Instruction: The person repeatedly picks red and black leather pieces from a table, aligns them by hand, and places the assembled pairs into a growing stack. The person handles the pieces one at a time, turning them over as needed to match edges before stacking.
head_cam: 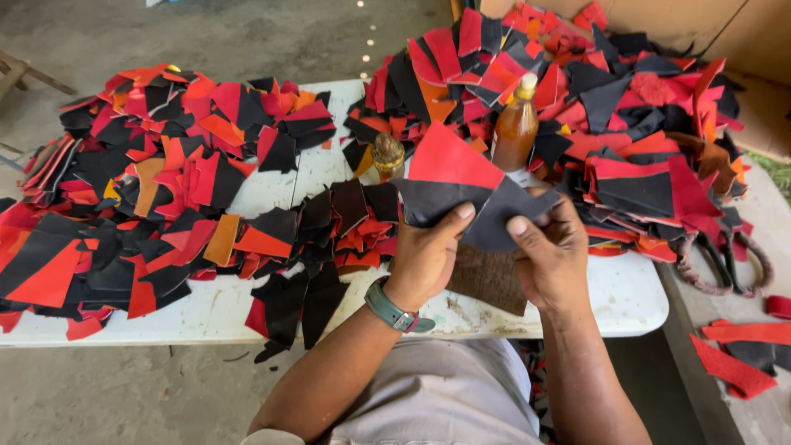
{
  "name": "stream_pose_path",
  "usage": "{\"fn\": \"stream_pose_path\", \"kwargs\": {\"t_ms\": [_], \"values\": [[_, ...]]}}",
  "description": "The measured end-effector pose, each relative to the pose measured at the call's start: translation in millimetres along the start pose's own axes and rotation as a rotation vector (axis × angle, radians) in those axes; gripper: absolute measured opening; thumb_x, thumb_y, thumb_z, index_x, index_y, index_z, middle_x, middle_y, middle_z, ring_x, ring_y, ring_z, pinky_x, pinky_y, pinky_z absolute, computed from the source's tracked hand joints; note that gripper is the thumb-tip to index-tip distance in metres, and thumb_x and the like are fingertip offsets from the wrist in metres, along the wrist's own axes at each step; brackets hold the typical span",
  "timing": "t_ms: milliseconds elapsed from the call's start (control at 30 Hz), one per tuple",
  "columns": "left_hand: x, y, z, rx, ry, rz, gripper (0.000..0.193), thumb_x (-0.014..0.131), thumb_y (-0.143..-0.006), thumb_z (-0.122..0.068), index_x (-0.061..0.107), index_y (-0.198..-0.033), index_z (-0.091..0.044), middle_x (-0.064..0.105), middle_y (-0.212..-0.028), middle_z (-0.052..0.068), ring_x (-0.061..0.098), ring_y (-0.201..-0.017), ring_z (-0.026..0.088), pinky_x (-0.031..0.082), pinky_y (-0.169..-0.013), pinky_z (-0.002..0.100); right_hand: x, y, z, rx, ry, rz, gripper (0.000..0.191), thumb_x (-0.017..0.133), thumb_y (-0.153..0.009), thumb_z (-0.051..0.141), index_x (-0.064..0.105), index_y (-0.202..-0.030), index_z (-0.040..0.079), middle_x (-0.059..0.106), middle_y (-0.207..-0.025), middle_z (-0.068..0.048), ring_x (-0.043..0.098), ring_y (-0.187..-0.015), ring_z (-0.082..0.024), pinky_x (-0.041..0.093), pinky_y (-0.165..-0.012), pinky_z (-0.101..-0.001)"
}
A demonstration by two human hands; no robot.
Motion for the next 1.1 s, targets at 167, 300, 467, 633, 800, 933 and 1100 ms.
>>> {"fn": "stream_pose_path", "kwargs": {"t_ms": [167, 300, 467, 633, 800, 933, 1100], "values": [[6, 5, -2, 0.101, -0.322, -0.06, 0.027, 0.077, -0.098, -0.002, 0.068, -0.123, 0.004, 0.072, -0.115, 0.007, 0.067, -0.102, 0.015, 0.055, -0.093, 0.033, -2, 5, -12, -0.017, 0.019, 0.021, 0.031, 0.073, -0.093, -0.004, 0.065, -0.122, -0.001, 0.073, -0.12, -0.011, 0.069, -0.108, -0.018, 0.056, -0.098, -0.0334], [11, -8, -18, 0.061, -0.341, 0.029, 0.027, 0.074, -0.098, -0.004, 0.068, -0.123, 0.001, 0.072, -0.116, 0.006, 0.068, -0.104, 0.014, 0.056, -0.093, 0.031, -6, -8, -11, 0.113, 0.017, 0.049, 0.026, 0.076, -0.092, -0.001, 0.068, -0.117, -0.003, 0.075, -0.108, -0.011, 0.069, -0.097, -0.017, 0.056, -0.088, -0.0338], [0, -19, -39, -0.062, -0.422, 0.128, 0.025, 0.072, -0.098, -0.006, 0.067, -0.123, 0.0, 0.073, -0.112, 0.007, 0.07, -0.1, 0.016, 0.06, -0.083, 0.034, -9, -12, -5, 0.34, -0.019, 0.206, 0.023, 0.077, -0.093, 0.004, 0.072, -0.114, -0.004, 0.074, -0.098, -0.01, 0.068, -0.084, -0.017, 0.054, -0.073, -0.0331], [-9, -12, -29, 0.047, -0.447, 0.048, 0.026, 0.074, -0.097, -0.006, 0.067, -0.121, 0.0, 0.072, -0.114, 0.005, 0.068, -0.101, 0.013, 0.058, -0.088, 0.031, -6, -14, -17, 0.208, 0.054, 0.079, 0.017, 0.074, -0.091, 0.002, 0.07, -0.108, 0.0, 0.075, -0.102, -0.007, 0.069, -0.09, -0.013, 0.056, -0.08, -0.0311], [-5, -7, -24, 0.145, -0.613, -0.01, 0.022, 0.077, -0.098, -0.008, 0.069, -0.116, 0.002, 0.073, -0.109, 0.004, 0.066, -0.096, 0.01, 0.055, -0.086, 0.028, -6, -15, -20, 0.176, 0.069, 0.06, 0.012, 0.074, -0.092, 0.0, 0.07, -0.103, -0.001, 0.074, -0.099, -0.007, 0.069, -0.088, -0.013, 0.056, -0.079, -0.0303], [-5, -4, -25, 0.165, -0.643, -0.04, 0.023, 0.077, -0.096, -0.009, 0.069, -0.115, 0.001, 0.073, -0.108, 0.003, 0.067, -0.095, 0.01, 0.055, -0.086, 0.028, -8, -12, -21, 0.166, 0.076, 0.061, 0.007, 0.074, -0.093, 0.0, 0.07, -0.099, -0.001, 0.074, -0.096, -0.007, 0.067, -0.085, -0.012, 0.056, -0.077, -0.0299], [-4, -1, -21, 0.194, -0.632, -0.063, 0.024, 0.077, -0.096, -0.008, 0.068, -0.116, 0.0, 0.072, -0.109, 0.002, 0.066, -0.096, 0.009, 0.056, -0.087, 0.028, -4, -9, -24, 0.097, 0.156, 0.069, 0.003, 0.074, -0.096, 0.0, 0.072, -0.097, -0.001, 0.073, -0.094, -0.006, 0.065, -0.083, -0.01, 0.054, -0.077, -0.028]]}}
Point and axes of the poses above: each hand's wrist, its own y-axis away from the middle knuckle, its own x-axis out of the palm, z = x × y, the point moved 3 cm from there along -y, towards the middle knuckle
